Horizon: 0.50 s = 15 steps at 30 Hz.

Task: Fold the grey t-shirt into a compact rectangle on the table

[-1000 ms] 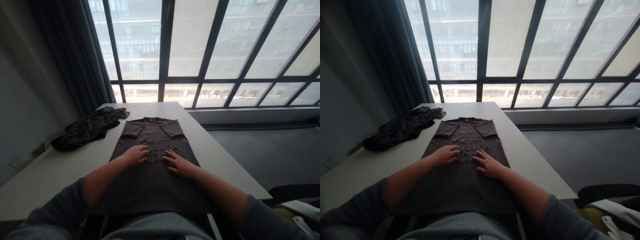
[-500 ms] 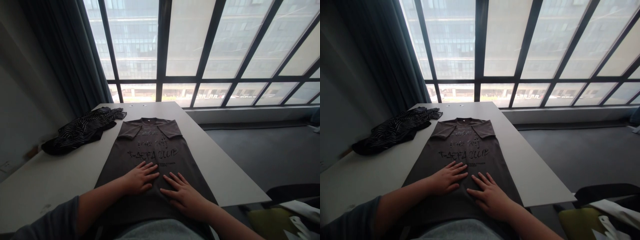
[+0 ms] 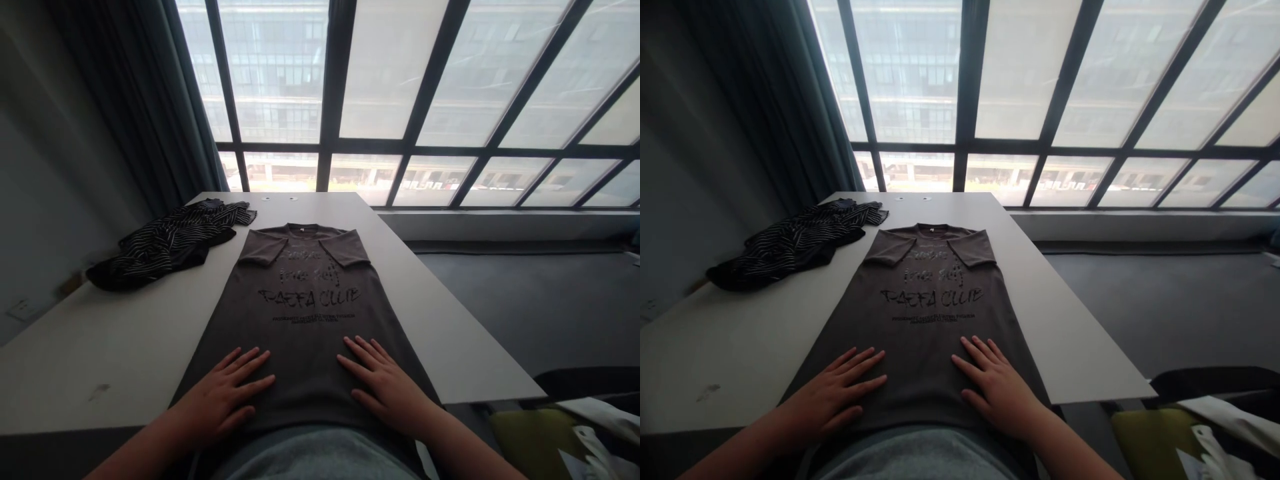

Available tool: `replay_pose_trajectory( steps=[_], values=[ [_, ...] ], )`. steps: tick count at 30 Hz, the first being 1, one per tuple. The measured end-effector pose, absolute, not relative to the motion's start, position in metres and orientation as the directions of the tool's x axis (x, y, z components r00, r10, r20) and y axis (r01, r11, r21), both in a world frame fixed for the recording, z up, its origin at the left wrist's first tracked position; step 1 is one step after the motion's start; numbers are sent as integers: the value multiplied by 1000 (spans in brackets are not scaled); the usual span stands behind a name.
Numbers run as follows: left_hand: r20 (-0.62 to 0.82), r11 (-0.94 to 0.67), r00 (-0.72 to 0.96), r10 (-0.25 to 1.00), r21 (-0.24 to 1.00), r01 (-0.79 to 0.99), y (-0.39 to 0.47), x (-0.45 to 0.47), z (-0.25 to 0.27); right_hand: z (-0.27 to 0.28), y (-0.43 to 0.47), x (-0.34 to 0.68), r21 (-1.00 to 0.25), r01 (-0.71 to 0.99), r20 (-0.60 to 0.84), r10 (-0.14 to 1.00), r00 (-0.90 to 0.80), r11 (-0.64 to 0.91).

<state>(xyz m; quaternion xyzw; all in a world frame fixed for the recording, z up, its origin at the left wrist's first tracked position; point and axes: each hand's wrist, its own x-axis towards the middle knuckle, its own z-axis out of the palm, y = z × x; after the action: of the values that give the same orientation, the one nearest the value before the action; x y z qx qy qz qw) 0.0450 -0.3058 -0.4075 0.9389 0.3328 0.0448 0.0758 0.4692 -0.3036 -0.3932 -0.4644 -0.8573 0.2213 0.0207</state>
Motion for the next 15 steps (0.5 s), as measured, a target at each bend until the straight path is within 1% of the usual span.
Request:
replay_pose_trajectory(
  steps=[3, 5, 7, 9, 12, 13, 15],
  values=[
    [68, -679, 677, 732, 147, 719, -323, 20, -421, -394, -304, 469, -376, 795, -180, 804, -566, 475],
    [107, -590, 580, 808, 138, 796, -334, 5, -425, -389, -302, 468, -359, 806, -200, 805, -558, 470],
    [128, -465, 450, 884, 133, 875, -344, -8, -424, -379, -296, 466, -339, 818, -211, 810, -547, 464],
    [124, -295, 280, 952, 118, 948, -352, -18, -418, -365, -283, 458, -328, 817, -193, 812, -550, 475],
    [104, -50, 43, 994, 65, 997, -361, -25, -407, -344, -246, 426, -294, 780, -108, 792, -601, 552],
    [96, -3, -2, 995, 48, 999, -363, -25, -404, -338, -229, 408, -269, 761, -76, 775, -628, 590],
    [76, 33, -35, 996, 35, 999, -366, -22, -399, -329, -189, 365, -234, 725, -60, 735, -676, 648]
  ],
)
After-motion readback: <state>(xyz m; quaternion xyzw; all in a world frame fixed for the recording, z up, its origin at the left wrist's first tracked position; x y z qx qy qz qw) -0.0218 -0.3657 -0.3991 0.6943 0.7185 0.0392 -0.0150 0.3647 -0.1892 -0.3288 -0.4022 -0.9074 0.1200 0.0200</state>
